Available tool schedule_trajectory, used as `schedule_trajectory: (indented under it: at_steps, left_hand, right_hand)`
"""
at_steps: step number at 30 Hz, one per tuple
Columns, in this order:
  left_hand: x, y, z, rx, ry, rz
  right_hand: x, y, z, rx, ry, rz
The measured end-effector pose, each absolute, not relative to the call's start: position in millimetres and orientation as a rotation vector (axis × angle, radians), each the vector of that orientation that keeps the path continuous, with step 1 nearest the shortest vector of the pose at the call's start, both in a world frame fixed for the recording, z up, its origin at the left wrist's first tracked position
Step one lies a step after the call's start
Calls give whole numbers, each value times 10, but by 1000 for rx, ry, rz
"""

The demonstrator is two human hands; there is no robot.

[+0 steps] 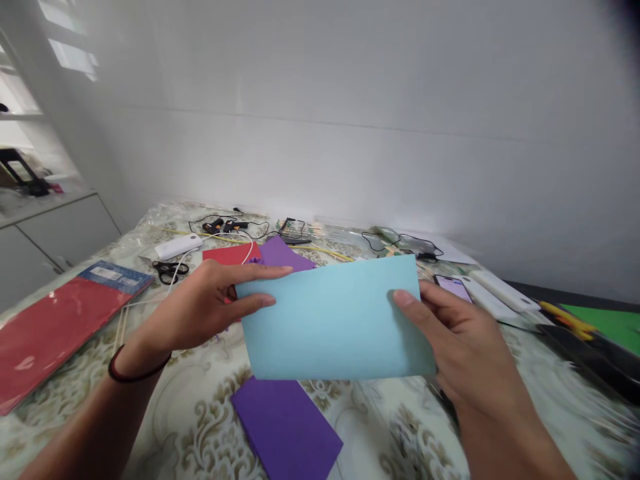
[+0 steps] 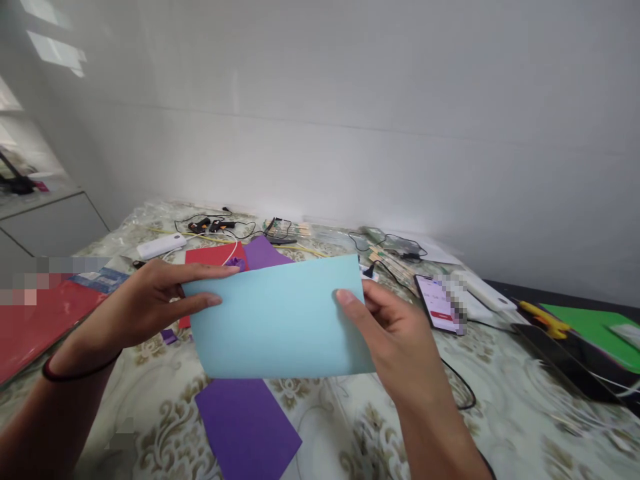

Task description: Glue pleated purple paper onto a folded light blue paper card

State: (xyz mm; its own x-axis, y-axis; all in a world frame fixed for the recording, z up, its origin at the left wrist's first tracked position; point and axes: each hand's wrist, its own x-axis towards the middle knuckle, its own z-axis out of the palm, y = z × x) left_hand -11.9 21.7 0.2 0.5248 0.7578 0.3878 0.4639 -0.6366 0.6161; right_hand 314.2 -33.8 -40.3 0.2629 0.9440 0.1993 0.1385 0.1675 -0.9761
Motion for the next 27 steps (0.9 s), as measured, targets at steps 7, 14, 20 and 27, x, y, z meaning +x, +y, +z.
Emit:
schedule_trajectory:
  at_steps: [7,14,20,27]
  left_hand:
    - [-108,236,20,2259,938,924]
    - [-121,207,37,2259,914,888]
    - [-109,185,61,2253,914,908]
    - [-93,204,34,2385,817,878]
  right_hand:
    - [3108,-349,-407,-1255,-1140,834]
    - [3112,-354,-369,-1279,-1152,885]
    - [3129,-367,-378,-1255,-1143,913]
    - [2976,-400,-369,-1281,-1306,815]
